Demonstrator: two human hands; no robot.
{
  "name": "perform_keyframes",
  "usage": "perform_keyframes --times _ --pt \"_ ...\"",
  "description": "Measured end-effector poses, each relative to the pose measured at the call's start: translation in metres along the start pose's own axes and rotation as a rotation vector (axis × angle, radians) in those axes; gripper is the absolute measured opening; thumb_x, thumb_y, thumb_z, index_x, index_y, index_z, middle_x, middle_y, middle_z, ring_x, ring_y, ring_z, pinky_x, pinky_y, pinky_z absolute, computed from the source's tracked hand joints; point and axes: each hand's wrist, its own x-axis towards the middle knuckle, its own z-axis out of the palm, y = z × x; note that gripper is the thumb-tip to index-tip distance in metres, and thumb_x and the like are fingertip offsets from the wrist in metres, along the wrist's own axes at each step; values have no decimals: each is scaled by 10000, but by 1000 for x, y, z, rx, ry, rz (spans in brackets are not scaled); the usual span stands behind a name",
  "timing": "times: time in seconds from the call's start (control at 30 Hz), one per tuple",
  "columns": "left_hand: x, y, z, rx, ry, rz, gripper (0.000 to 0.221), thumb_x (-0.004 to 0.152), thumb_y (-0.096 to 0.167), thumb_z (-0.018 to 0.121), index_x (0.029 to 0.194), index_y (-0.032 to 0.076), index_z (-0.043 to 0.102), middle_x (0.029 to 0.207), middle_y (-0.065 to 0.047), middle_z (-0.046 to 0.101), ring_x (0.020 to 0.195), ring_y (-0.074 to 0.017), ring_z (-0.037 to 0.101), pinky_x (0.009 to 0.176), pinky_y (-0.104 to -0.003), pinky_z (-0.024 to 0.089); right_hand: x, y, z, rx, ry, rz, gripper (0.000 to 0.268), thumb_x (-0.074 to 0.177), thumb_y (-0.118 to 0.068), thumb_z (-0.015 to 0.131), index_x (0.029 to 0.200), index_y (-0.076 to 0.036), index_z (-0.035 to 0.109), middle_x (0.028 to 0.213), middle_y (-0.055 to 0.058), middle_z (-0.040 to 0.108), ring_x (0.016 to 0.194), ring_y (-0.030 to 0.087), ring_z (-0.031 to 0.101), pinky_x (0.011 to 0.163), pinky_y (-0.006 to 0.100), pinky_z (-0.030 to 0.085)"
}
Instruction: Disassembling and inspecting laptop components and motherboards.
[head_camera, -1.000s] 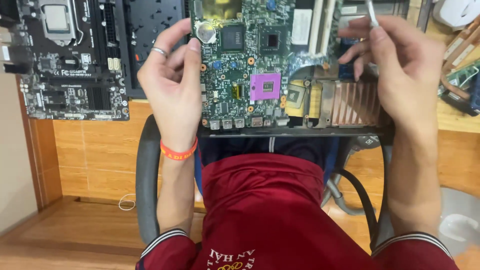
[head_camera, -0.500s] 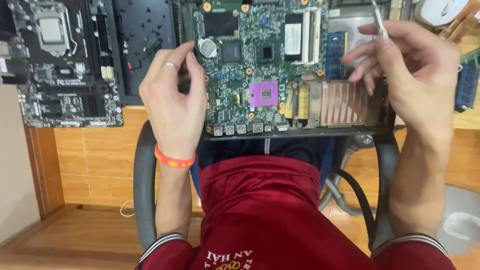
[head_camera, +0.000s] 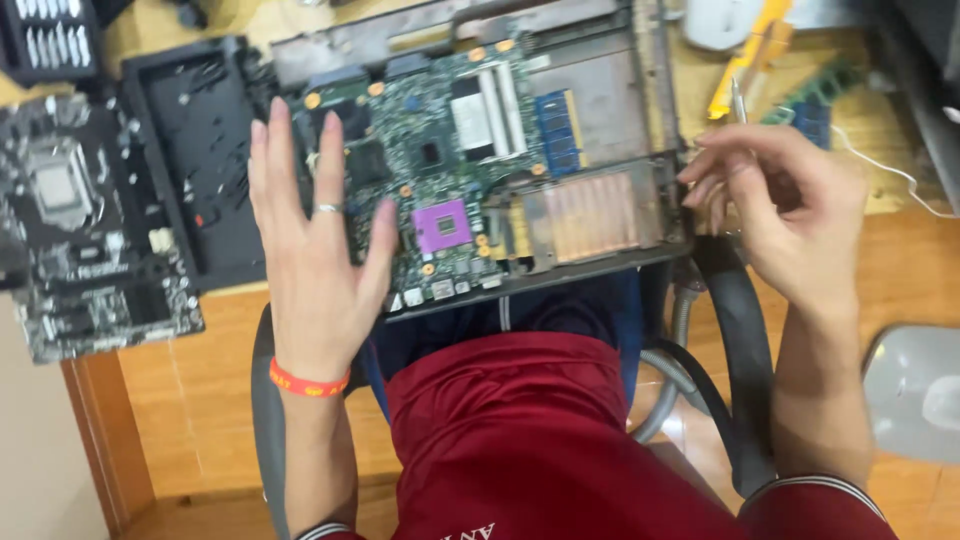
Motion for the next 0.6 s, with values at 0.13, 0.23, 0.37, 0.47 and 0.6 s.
perform_keyframes --times 0.13,0.23,0.37,0.47,0.6 --pt "7 2 3 137 -221 20 669 1029 331 650 1621 123 417 1704 -218 226 1576 -450 215 1268 -557 214 -7 3 -14 -97 68 -127 152 1139 36 526 1228 55 647 1007 143 711 853 144 696 678 227 550" --pt "9 1 5 111 -235 26 662 1031 342 624 1620 126 412 1712 -218 227 1579 -456 214 1275 -539 226 -13 3 -26 -202 121 -164 128 1157 58 557 1219 54 669 1025 118 735 865 132 717 722 215 563" --pt "9 0 6 133 -225 4 652 1018 333 627 1601 125 424 1705 -219 231 1574 -459 216 1268 -534 219 -8 -14 -38 -671 210 -426 123 1079 128 659 1174 52 679 1040 148 723 911 224 735 790 293 566" --pt "11 1 6 147 -232 22 643 1032 323 616 1608 112 423 1708 -211 236 1575 -456 220 1276 -545 210 0 3 -68 -1039 304 -521 258 982 111 720 1204 -20 711 1111 122 702 1022 291 695 886 356 556" --pt "10 2 8 120 -227 17 614 1048 300 599 1603 100 428 1715 -219 231 1580 -466 210 1279 -556 202 21 4 -87 -1304 294 -475 442 885 -12 807 1299 -24 652 1178 141 624 1089 314 603 931 416 475"
